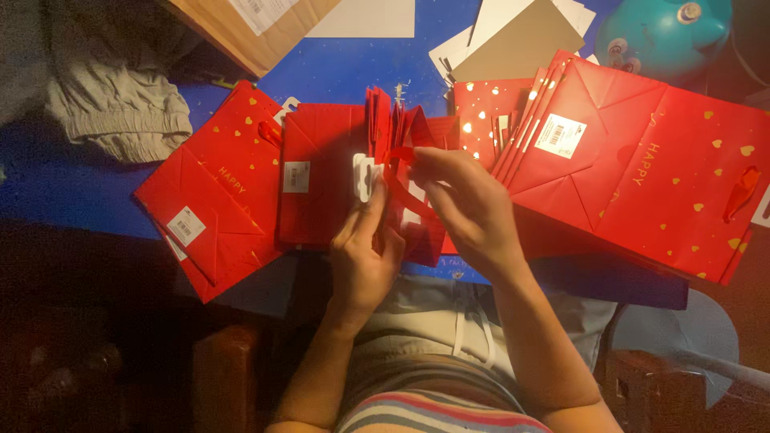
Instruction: The person repeatedly picks up red Valentine's Day gift boxes from a blue table, aligns them, and stacks them into neat piles. The person handles the boxes by hand, moving them between piles and occasionally adjusting their alignment.
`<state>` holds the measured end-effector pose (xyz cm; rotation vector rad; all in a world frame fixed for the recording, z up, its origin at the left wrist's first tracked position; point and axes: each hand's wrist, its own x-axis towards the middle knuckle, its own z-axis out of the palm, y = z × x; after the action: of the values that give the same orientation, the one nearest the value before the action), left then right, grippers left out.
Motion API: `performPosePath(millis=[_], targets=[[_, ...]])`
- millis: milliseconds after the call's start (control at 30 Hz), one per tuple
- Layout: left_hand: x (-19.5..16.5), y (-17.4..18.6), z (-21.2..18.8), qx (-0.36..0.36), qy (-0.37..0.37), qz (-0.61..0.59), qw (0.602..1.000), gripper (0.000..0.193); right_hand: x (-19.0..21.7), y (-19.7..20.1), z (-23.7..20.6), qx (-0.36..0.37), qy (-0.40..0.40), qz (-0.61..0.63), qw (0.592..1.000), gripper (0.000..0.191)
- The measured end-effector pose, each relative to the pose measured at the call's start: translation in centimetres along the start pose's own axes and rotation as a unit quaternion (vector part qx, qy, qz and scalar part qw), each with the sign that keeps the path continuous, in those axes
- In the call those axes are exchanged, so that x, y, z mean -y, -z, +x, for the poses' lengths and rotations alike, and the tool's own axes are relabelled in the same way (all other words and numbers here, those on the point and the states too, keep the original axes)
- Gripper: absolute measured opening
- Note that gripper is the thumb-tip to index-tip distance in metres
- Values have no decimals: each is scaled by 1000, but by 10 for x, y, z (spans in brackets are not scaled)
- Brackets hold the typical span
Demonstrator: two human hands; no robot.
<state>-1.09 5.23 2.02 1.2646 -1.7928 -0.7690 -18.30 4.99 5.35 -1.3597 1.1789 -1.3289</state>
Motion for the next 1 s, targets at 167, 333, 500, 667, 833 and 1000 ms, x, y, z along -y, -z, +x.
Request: performPosePath(millis=[167, 333, 500, 667, 833, 1000], targets=[[-7, 21, 0, -42, -48, -9, 998, 63, -26, 0, 11, 110, -25, -166, 980, 34], [-15, 32, -2, -19, -53, -2, 998, 63, -45, 8, 25, 164, -168, -245, 941, 26], [-19, 31, -3, 10, -32, -51, 998, 61, -72, -1, 45, 202, -46, -474, 856, 19], [-18, 29, -2, -5, -48, -51, 998, 62, -63, -5, 46, 284, -86, -450, 842, 20], [-11, 34, -1, -1, 11, -80, 997, 62, -9, 0, 34, 218, -8, -390, 895, 24], [-6, 34, 1, -7, 2, -94, 996, 62, 36, 3, 24, 176, 22, -384, 906, 23]])
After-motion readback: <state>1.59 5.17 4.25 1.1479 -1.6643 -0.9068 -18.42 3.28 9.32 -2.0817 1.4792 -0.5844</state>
